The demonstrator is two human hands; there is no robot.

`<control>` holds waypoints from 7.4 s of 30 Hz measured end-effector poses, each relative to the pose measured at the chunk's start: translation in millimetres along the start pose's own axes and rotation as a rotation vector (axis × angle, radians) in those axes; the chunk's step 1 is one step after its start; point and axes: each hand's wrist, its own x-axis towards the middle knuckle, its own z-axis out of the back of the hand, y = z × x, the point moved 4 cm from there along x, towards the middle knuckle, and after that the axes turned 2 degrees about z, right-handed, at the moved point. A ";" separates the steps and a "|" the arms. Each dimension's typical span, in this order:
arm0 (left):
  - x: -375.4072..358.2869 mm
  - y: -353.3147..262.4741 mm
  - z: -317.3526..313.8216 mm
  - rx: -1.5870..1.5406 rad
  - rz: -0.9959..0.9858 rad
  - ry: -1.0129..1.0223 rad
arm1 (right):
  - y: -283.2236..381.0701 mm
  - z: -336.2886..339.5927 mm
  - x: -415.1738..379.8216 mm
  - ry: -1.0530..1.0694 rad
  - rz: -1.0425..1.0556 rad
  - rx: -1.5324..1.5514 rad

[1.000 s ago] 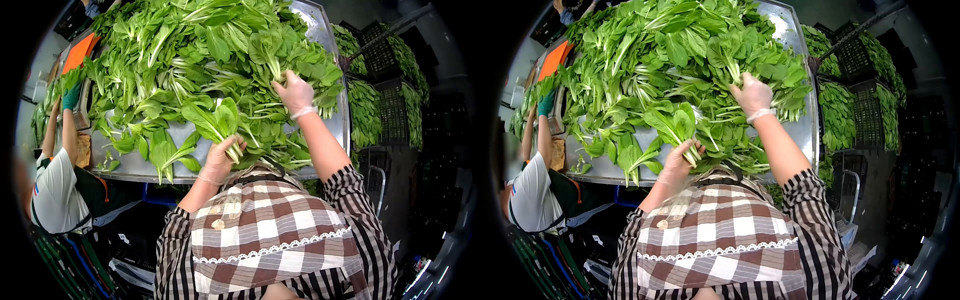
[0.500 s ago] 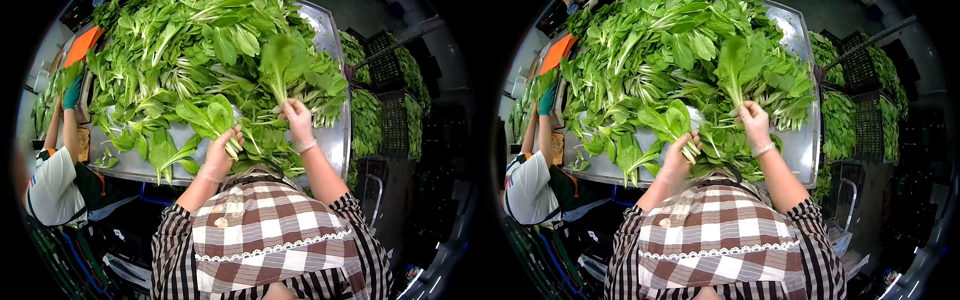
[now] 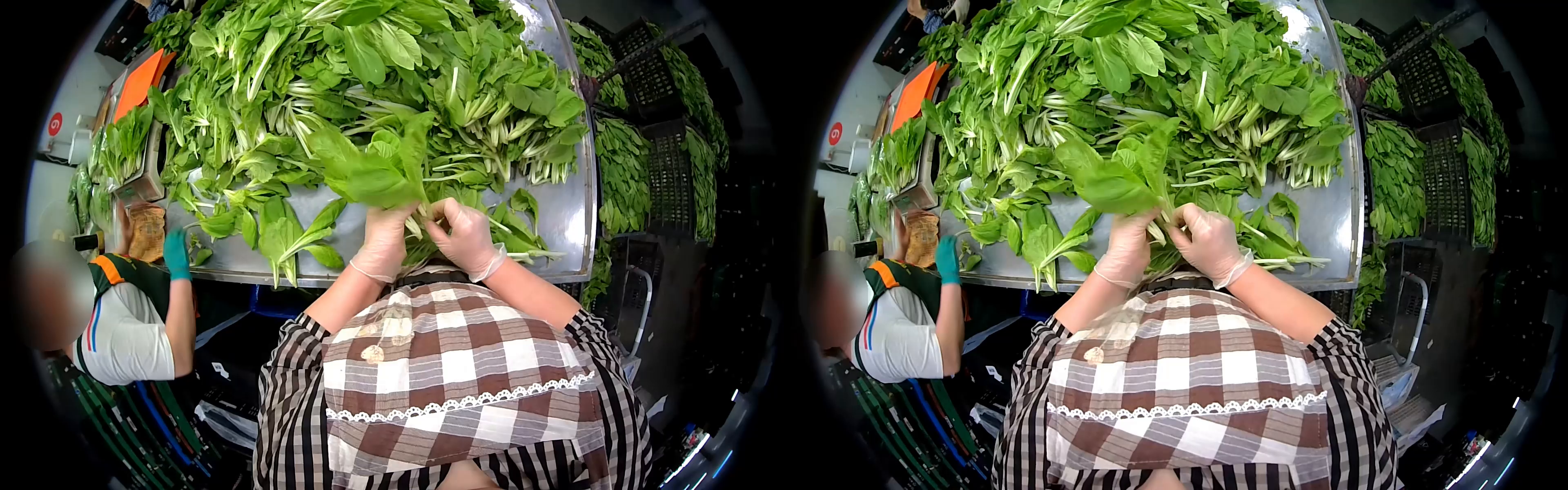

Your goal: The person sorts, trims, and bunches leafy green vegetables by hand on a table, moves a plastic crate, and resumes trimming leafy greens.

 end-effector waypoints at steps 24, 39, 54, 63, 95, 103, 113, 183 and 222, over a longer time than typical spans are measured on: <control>-17.8 6.6 7.9 -0.221 0.241 0.165 | -33.5 -28.2 -31.2 0.056 -0.641 0.838; -27.2 6.1 -0.6 -0.148 0.207 0.144 | -43.9 3.2 -31.3 0.181 -0.647 0.821; -1.1 0.3 35.5 -0.190 0.197 -0.019 | -93.4 50.8 12.5 0.505 -0.350 0.079; -16.6 -1.4 15.6 -0.182 0.220 0.153 | -107.8 8.2 71.6 -0.453 -0.897 1.274; -4.9 -12.5 16.2 -0.062 0.015 0.138 | -6.2 -24.1 15.1 0.543 -0.655 0.940; -13.7 -9.9 3.8 0.071 -0.005 0.035 | -18.1 -28.3 3.6 0.504 -0.744 0.868; -4.5 4.1 29.0 -0.025 0.052 -0.041 | -37.3 -20.4 50.6 0.128 -0.340 0.275; -22.4 -0.7 8.0 -0.224 0.189 0.417 | -21.0 -31.2 -22.6 0.133 -0.626 0.920; -56.6 -96.0 181.6 1.781 -0.500 -0.335 | -79.6 48.4 -60.5 0.616 -0.416 -0.268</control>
